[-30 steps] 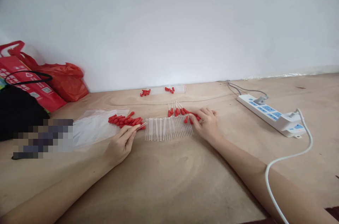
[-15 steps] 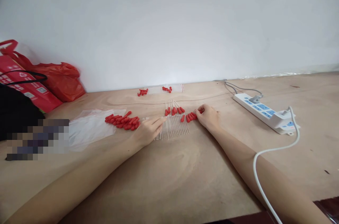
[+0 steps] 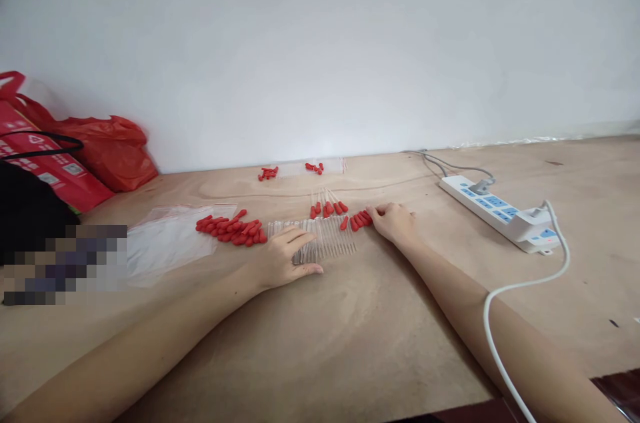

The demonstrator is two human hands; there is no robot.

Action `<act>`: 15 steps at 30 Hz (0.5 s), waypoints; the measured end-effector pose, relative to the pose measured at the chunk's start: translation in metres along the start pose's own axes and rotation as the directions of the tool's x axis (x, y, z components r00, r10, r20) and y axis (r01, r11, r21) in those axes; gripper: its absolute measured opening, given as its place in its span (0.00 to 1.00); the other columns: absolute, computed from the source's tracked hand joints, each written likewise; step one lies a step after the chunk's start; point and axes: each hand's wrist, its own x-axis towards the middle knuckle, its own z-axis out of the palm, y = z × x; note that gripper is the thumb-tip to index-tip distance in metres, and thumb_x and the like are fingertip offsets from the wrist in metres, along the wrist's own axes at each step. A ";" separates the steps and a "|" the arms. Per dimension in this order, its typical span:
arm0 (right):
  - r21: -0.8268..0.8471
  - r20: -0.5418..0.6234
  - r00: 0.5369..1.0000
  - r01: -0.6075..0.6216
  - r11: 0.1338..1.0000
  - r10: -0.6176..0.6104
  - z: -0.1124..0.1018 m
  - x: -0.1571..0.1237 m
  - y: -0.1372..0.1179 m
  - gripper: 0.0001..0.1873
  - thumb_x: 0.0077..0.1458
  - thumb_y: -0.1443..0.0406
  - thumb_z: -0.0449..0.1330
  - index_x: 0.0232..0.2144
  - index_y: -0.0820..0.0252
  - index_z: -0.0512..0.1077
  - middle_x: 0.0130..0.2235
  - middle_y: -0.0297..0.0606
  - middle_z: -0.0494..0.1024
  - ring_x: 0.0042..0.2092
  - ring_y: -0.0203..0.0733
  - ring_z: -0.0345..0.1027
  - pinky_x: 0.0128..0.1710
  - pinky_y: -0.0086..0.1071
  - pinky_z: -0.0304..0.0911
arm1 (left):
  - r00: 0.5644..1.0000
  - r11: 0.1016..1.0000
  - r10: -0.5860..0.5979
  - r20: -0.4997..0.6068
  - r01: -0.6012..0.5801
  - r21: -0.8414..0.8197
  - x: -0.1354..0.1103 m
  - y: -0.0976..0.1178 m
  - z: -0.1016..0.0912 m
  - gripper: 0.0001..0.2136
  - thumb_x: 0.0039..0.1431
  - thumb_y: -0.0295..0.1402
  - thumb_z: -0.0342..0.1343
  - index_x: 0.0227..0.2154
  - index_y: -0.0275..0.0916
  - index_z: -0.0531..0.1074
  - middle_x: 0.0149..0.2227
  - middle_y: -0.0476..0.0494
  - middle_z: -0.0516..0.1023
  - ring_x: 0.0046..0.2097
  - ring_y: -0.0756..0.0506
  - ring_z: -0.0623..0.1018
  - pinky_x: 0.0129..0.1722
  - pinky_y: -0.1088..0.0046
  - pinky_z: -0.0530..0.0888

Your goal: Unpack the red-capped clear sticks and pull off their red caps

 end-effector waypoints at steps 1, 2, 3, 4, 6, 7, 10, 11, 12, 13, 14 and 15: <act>-0.009 -0.015 1.000 -0.001 1.000 0.000 0.000 0.000 0.000 0.19 0.51 0.51 0.47 0.30 0.50 0.76 0.33 0.41 0.76 0.40 0.51 0.66 0.39 0.44 0.51 | 1.000 1.000 0.001 -0.026 -0.001 -0.015 -0.004 0.001 -0.002 0.21 0.48 0.46 0.56 0.39 0.33 0.68 0.35 0.40 0.72 0.38 0.44 0.72 0.39 0.66 0.71; -0.017 -0.039 0.999 0.004 1.000 -0.005 0.000 0.000 0.000 0.19 0.51 0.51 0.48 0.30 0.50 0.76 0.34 0.41 0.76 0.41 0.51 0.65 0.39 0.44 0.51 | 0.999 1.000 0.000 -0.051 -0.001 -0.029 -0.009 0.002 -0.004 0.20 0.49 0.44 0.56 0.40 0.34 0.68 0.36 0.40 0.72 0.39 0.44 0.71 0.40 0.66 0.71; -0.021 -0.067 0.998 0.014 1.000 -0.015 -0.001 0.001 -0.001 0.19 0.51 0.51 0.48 0.31 0.51 0.76 0.34 0.41 0.76 0.42 0.51 0.65 0.39 0.44 0.51 | 0.997 0.999 -0.005 -0.072 0.003 -0.037 -0.015 0.002 -0.007 0.18 0.50 0.42 0.56 0.41 0.34 0.67 0.37 0.40 0.72 0.39 0.44 0.71 0.40 0.66 0.71; -0.022 -0.092 0.995 0.025 0.999 -0.027 -0.001 0.001 -0.002 0.19 0.50 0.51 0.48 0.31 0.51 0.76 0.35 0.41 0.75 0.42 0.51 0.64 0.40 0.44 0.51 | 0.996 0.999 -0.016 -0.089 0.012 -0.039 -0.021 0.002 -0.010 0.16 0.51 0.39 0.56 0.41 0.35 0.67 0.37 0.40 0.72 0.39 0.45 0.71 0.40 0.66 0.70; -0.013 -0.116 0.992 0.057 0.998 -0.058 -0.002 0.003 -0.007 0.18 0.49 0.52 0.49 0.30 0.52 0.75 0.34 0.40 0.75 0.41 0.49 0.64 0.41 0.43 0.50 | 0.993 0.998 -0.048 -0.111 0.045 -0.031 -0.033 0.002 -0.017 0.13 0.52 0.35 0.55 0.40 0.35 0.68 0.36 0.40 0.71 0.39 0.45 0.70 0.41 0.65 0.70; -0.005 -0.111 0.991 0.075 0.997 -0.075 -0.002 0.004 -0.011 0.18 0.49 0.52 0.50 0.29 0.52 0.75 0.33 0.39 0.75 0.41 0.48 0.64 0.41 0.43 0.50 | 0.991 0.998 -0.068 -0.116 0.065 -0.025 -0.038 0.001 -0.020 0.12 0.52 0.33 0.54 0.40 0.36 0.68 0.36 0.40 0.71 0.39 0.45 0.70 0.41 0.65 0.70; 0.022 -0.044 0.993 0.111 0.994 -0.110 -0.001 0.010 -0.026 0.16 0.47 0.52 0.51 0.26 0.52 0.75 0.31 0.37 0.76 0.40 0.46 0.64 0.43 0.43 0.49 | 0.985 0.993 -0.116 -0.125 0.116 -0.013 -0.046 -0.002 -0.025 0.10 0.53 0.30 0.53 0.40 0.37 0.68 0.36 0.41 0.70 0.39 0.45 0.69 0.41 0.64 0.69; 0.029 -0.007 0.994 0.111 0.993 -0.111 -0.001 0.012 -0.032 0.16 0.47 0.52 0.52 0.26 0.52 0.75 0.29 0.36 0.76 0.39 0.46 0.65 0.43 0.43 0.49 | 0.984 0.992 -0.124 -0.127 0.123 -0.015 -0.047 -0.002 -0.026 0.10 0.53 0.30 0.53 0.39 0.37 0.68 0.36 0.41 0.70 0.39 0.46 0.69 0.41 0.64 0.70; 0.030 0.030 0.994 0.102 0.994 -0.103 0.000 0.015 -0.038 0.16 0.46 0.51 0.52 0.25 0.52 0.75 0.29 0.36 0.76 0.38 0.46 0.65 0.43 0.43 0.49 | 0.984 0.992 -0.126 -0.128 0.125 -0.017 -0.047 -0.003 -0.026 0.10 0.53 0.30 0.52 0.39 0.37 0.69 0.36 0.41 0.70 0.39 0.46 0.69 0.41 0.65 0.70; 0.024 0.065 0.994 0.089 0.996 -0.090 0.001 0.017 -0.043 0.16 0.45 0.51 0.53 0.25 0.53 0.74 0.28 0.36 0.76 0.38 0.46 0.66 0.44 0.44 0.49 | 0.984 0.992 -0.124 -0.127 0.123 -0.018 -0.046 -0.003 -0.026 0.09 0.53 0.30 0.52 0.39 0.37 0.69 0.36 0.41 0.70 0.39 0.46 0.70 0.41 0.65 0.70; 0.010 0.097 0.993 0.073 0.997 -0.074 0.002 0.019 -0.047 0.17 0.45 0.50 0.53 0.25 0.53 0.74 0.28 0.36 0.76 0.37 0.46 0.66 0.44 0.44 0.49 | 0.985 0.993 -0.122 -0.126 0.120 -0.017 -0.045 -0.003 -0.026 0.09 0.53 0.30 0.52 0.38 0.37 0.69 0.36 0.41 0.71 0.39 0.46 0.70 0.41 0.65 0.69; -0.009 0.124 0.991 0.056 0.998 -0.054 0.004 0.021 -0.051 0.17 0.44 0.50 0.53 0.26 0.53 0.74 0.28 0.36 0.76 0.37 0.47 0.66 0.44 0.44 0.49 | 0.985 0.993 -0.119 -0.125 0.118 -0.014 -0.044 -0.003 -0.025 0.08 0.53 0.30 0.52 0.37 0.37 0.69 0.36 0.41 0.71 0.39 0.45 0.69 0.41 0.65 0.69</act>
